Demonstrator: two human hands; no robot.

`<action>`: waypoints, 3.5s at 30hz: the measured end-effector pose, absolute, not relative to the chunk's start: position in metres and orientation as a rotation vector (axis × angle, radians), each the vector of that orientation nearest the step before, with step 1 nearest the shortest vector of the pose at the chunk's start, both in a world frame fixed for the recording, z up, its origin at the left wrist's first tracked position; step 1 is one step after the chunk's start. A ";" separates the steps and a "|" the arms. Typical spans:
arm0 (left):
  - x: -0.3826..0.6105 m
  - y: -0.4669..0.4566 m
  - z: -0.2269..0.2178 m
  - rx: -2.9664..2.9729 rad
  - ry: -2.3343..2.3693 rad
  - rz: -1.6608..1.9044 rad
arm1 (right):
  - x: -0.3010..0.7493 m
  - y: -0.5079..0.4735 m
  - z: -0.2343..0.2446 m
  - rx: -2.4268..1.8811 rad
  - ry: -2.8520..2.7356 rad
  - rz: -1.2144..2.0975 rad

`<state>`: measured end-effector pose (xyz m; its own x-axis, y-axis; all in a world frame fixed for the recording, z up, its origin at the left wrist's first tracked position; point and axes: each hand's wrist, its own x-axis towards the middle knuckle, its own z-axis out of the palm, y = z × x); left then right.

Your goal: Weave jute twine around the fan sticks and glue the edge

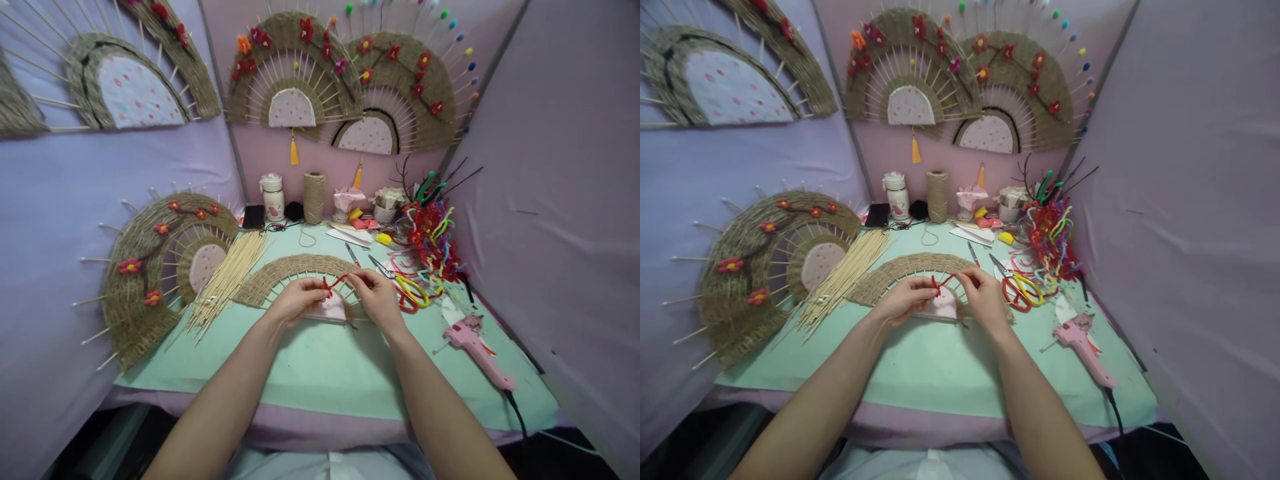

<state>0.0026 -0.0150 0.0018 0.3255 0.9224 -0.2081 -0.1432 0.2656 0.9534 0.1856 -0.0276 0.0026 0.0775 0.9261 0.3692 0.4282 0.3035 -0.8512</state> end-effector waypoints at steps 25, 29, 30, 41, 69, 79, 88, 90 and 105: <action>0.020 -0.022 -0.009 1.198 1.006 1.157 | 0.174 -0.028 -0.008 -0.992 -1.920 0.077; 0.021 -0.025 -0.008 1.248 0.969 1.159 | 0.173 -0.029 -0.007 -0.976 -1.870 0.129; 0.021 -0.025 -0.007 1.274 0.964 1.167 | 0.172 -0.029 -0.007 -0.963 -1.850 0.150; 0.019 -0.029 0.000 1.288 0.728 1.193 | 0.167 -0.033 -0.009 -0.933 -1.511 0.697; 0.024 -0.028 -0.009 1.588 1.093 1.441 | 0.164 -0.035 -0.005 -1.056 -1.692 0.391; 0.026 -0.031 -0.009 1.904 1.294 1.393 | 0.163 -0.035 -0.004 -1.262 -1.681 0.547; 0.023 -0.028 -0.009 1.781 1.229 1.332 | 0.167 -0.029 -0.008 -1.230 -1.734 0.514; 0.022 -0.027 -0.008 1.759 1.215 1.325 | 0.167 -0.029 -0.008 -1.226 -1.766 0.489; 0.023 -0.030 -0.013 2.151 1.180 1.234 | 0.171 -0.026 -0.010 -1.226 -1.295 1.465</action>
<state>0.0231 -0.0303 -0.0127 0.2565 0.8202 0.5113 0.4739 -0.5678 0.6731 0.1714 -0.0263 -0.0098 -0.2001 0.9685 -0.1482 0.0282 -0.1455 -0.9890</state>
